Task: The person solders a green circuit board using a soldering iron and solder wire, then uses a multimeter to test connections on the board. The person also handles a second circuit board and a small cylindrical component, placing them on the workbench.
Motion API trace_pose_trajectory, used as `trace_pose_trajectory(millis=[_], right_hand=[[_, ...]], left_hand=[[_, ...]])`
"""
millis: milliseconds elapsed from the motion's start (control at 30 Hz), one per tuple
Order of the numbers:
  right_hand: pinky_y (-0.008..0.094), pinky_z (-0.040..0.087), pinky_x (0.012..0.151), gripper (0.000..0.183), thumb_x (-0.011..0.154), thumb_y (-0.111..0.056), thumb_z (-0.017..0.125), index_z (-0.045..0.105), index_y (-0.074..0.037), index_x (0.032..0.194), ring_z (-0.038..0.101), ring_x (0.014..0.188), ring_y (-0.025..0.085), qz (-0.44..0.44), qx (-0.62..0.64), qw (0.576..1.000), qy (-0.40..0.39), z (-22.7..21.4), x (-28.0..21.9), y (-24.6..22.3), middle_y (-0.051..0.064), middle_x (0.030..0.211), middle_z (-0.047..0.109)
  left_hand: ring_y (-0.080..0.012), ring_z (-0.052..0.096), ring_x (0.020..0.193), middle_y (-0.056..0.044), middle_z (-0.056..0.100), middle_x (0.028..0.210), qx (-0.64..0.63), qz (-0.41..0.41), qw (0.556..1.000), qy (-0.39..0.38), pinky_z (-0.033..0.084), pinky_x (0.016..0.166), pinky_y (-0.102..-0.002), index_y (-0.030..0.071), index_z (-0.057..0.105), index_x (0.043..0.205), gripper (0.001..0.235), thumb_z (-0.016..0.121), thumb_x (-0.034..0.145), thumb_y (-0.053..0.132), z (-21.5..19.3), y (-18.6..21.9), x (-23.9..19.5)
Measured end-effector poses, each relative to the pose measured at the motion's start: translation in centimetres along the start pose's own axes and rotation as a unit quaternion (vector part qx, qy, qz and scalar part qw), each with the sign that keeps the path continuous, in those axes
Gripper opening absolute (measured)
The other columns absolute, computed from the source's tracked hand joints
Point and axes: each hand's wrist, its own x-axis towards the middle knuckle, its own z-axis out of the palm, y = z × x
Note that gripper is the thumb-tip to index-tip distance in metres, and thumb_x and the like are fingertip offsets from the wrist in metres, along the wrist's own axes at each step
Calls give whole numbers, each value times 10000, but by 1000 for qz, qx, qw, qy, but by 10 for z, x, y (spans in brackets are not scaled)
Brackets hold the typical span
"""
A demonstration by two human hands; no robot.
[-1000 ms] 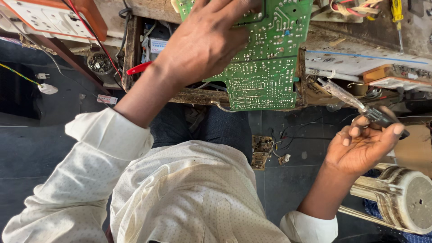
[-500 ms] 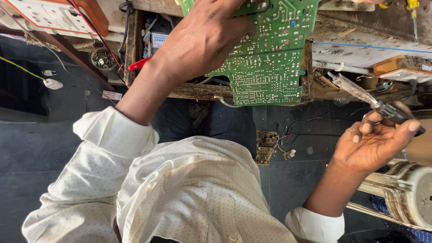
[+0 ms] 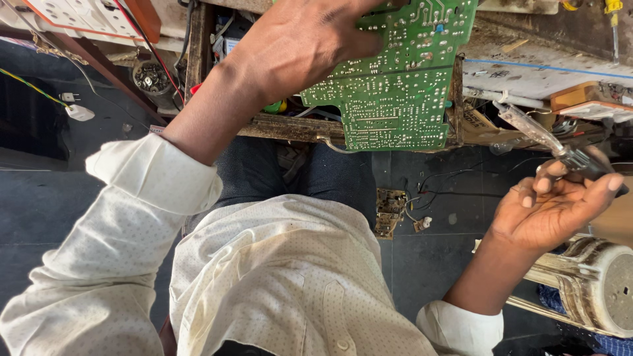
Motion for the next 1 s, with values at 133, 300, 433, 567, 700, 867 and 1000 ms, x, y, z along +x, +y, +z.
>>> trace_pose_trajectory(millis=[133,300,433,567,700,867,1000], right_hand=[[237,497,497,471,1158,-412,539,557,31,1315,660,711,178,5,9,1000,2,1,0,-2,204,969,697],[238,502,498,469,1160,-414,521,556,27,1316,670,722,185,14,29,999,-3,1,2,-2,205,987,702],[235,501,488,469,1170,-411,528,567,38,1304,664,700,180,16,36,999,-5,4,3,-4,198,970,702],[235,506,488,464,1190,-416,541,565,32,1310,668,701,180,19,37,999,-5,9,0,-8,195,970,702],[242,524,501,456,1180,-401,549,559,31,1326,674,697,183,18,48,999,-7,11,0,-7,200,966,703],[262,569,588,441,1185,-368,553,512,23,1384,681,702,203,-39,48,998,-25,13,0,-7,237,998,697],[276,576,580,505,1163,-370,549,487,35,1458,697,748,231,-185,-61,981,17,33,-17,-10,266,1017,696]], left_hand=[[-240,601,1301,-10,553,1556,25,12,999,-22,504,1031,-390,179,783,1133,167,633,1062,196,3,-2,-1],[-237,584,1313,-5,551,1547,-8,2,1000,-13,485,1044,-395,173,792,1197,185,652,1094,236,6,-5,-1],[-243,572,1338,-18,551,1541,2,25,1000,-2,475,1076,-398,166,795,1162,171,660,1079,232,8,-9,-2],[-262,562,1373,-60,547,1509,-11,44,999,22,476,1106,-407,126,780,1111,154,679,995,120,3,-7,-2],[-292,562,1356,-94,561,1458,-42,36,998,37,484,1110,-434,74,738,1180,335,697,863,-28,-4,-8,-4],[-363,573,1277,-140,575,1394,-47,-16,996,78,484,1043,-494,70,677,1298,449,701,870,-63,2,-1,-15],[-383,571,1188,-166,596,1194,-130,-74,982,118,485,1022,-530,112,696,1143,332,753,817,123,13,78,-25]])
